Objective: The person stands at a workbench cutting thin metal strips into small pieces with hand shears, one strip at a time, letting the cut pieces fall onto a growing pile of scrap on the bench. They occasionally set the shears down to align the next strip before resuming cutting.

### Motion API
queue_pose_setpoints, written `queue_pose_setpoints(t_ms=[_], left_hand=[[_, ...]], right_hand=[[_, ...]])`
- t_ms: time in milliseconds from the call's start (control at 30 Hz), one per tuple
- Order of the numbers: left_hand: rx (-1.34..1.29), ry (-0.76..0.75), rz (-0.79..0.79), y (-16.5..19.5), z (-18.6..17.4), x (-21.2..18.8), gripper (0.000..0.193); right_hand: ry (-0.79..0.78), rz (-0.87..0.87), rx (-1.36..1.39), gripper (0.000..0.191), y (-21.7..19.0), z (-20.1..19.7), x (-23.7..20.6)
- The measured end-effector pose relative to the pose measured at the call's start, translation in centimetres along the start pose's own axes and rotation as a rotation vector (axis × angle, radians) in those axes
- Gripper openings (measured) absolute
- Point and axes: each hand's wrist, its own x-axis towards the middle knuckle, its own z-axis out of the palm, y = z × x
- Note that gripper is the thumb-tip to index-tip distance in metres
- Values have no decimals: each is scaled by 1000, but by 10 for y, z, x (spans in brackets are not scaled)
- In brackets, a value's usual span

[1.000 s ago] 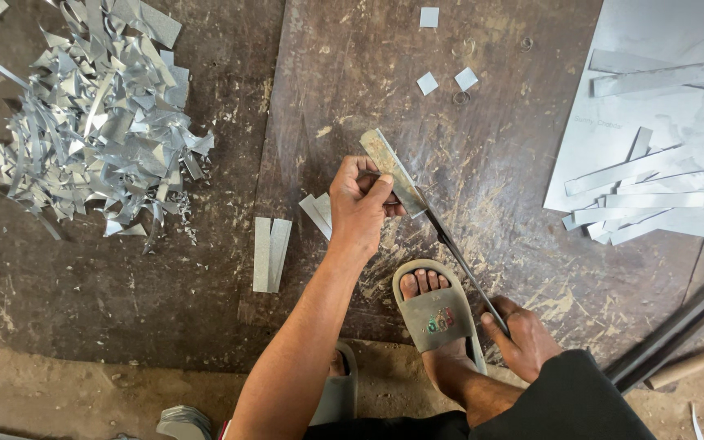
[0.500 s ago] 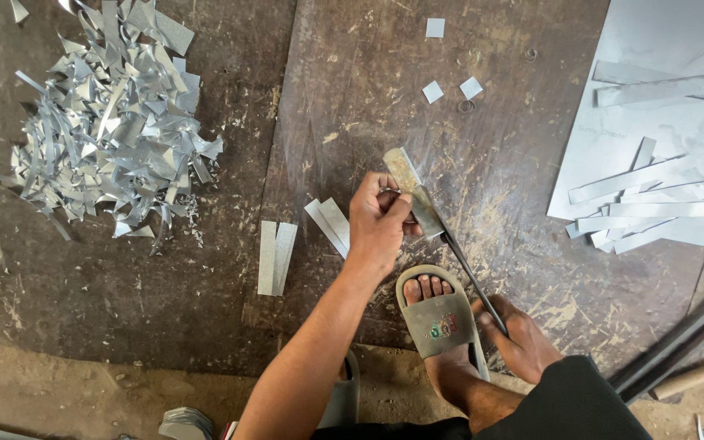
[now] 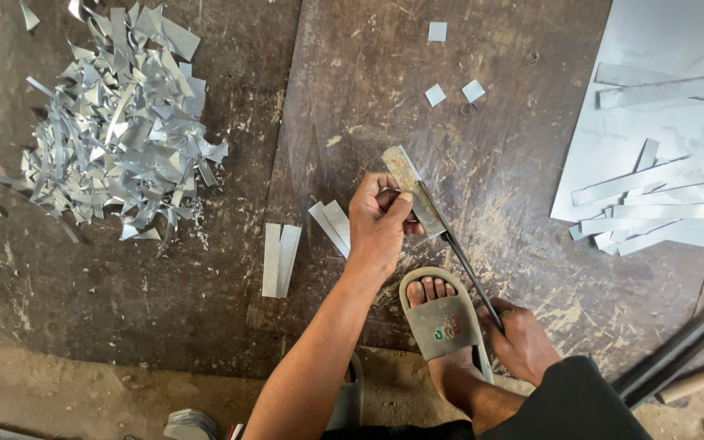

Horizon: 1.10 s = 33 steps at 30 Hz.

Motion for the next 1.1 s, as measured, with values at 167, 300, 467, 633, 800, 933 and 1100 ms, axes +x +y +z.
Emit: queue_pose_setpoints(t_ms=[167, 300, 467, 633, 800, 933, 1100], left_hand=[[22, -17, -46, -9, 8, -9, 12], [54, -29, -63, -8, 8, -9, 9], [56, -43, -70, -2, 13, -6, 9], [117, -20, -156, -6, 24, -2, 11], [66, -72, -97, -13, 40, 12, 10], [104, -99, -103, -10, 58, 43, 10], [140, -78, -93, -15, 56, 67, 11]], right_hand=[[18, -29, 173, 30, -8, -5, 4], [35, 41, 62, 30, -10, -2, 7], [85, -80, 31, 32, -7, 0, 9], [57, 7, 120, 32, -14, -7, 14], [170, -64, 154, 35, -25, -22, 24], [212, 54, 23, 37, -25, -36, 44], [348, -8, -177, 54, -16, -43, 60]])
